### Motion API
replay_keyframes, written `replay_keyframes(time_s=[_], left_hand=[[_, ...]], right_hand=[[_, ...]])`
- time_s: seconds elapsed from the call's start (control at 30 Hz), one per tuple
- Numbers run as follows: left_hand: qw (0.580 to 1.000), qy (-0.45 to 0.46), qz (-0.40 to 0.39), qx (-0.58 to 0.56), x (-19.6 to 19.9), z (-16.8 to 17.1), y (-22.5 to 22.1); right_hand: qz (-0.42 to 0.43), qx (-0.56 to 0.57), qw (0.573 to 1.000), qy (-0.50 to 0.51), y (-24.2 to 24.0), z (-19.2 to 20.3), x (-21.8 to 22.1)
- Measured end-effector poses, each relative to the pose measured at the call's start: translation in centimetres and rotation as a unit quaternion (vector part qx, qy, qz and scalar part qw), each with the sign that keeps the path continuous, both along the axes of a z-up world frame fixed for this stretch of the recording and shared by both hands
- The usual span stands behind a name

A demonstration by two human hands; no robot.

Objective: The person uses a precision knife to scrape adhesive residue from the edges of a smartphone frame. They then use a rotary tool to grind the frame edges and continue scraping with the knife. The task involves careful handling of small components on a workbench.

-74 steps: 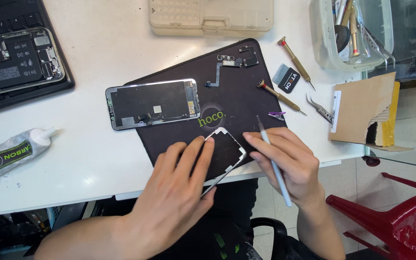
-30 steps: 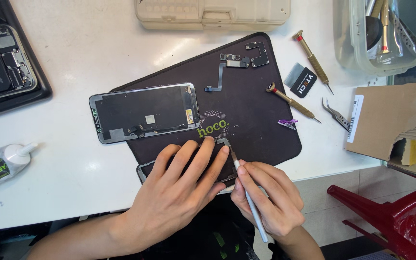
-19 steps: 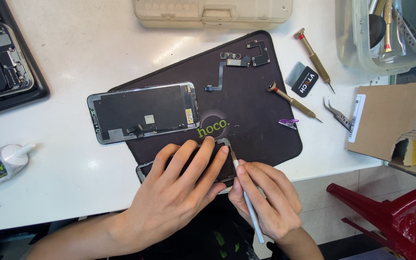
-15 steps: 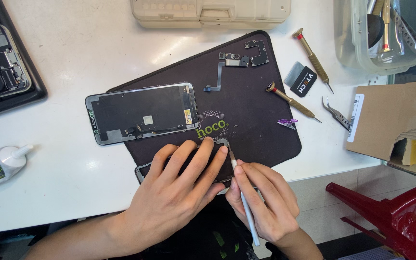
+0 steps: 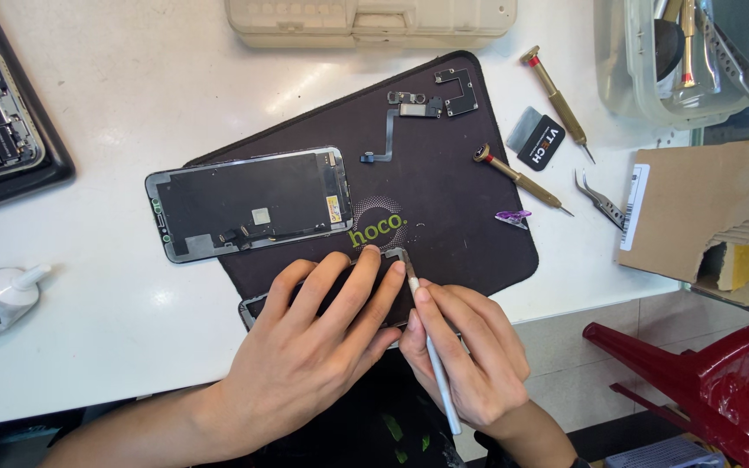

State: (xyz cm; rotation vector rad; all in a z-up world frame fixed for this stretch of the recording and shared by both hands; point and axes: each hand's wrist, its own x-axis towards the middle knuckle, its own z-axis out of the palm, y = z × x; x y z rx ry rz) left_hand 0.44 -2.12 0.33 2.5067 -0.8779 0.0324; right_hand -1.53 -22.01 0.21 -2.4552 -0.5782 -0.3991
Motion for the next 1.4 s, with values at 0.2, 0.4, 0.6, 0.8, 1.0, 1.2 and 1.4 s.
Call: replay_keyframes(time_s=[0.2, 0.4, 0.6, 0.8, 1.0, 1.2, 1.4], left_hand=[[1.000, -0.002, 0.001, -0.006, 0.0, -0.1, 0.0], [1.000, 0.004, 0.000, -0.002, -0.2, -0.3, 0.0], [1.000, 0.005, -0.006, -0.006, -0.2, -0.4, 0.1], [1.000, 0.018, -0.016, -0.005, 0.0, -0.3, 0.2], [0.999, 0.033, -0.014, -0.010, -0.1, -0.4, 0.3], [0.999, 0.044, 0.007, -0.017, -0.4, -0.9, 0.3], [0.998, 0.048, 0.006, -0.028, -0.5, -1.1, 0.2]], right_hand=[[0.001, -0.002, 1.000, 0.003, 0.1, 0.0, -0.1], [-0.008, 0.034, 0.999, 0.016, 0.2, 0.1, 0.4], [-0.013, 0.103, 0.991, 0.085, -0.9, 0.2, 1.4], [-0.005, 0.182, 0.957, 0.227, -2.5, 1.1, 3.1], [-0.007, 0.185, 0.939, 0.291, -3.7, 1.1, 4.3], [0.037, 0.184, 0.938, 0.292, -3.6, 1.6, 5.2], [0.053, 0.174, 0.932, 0.314, -4.3, 1.4, 6.1]])
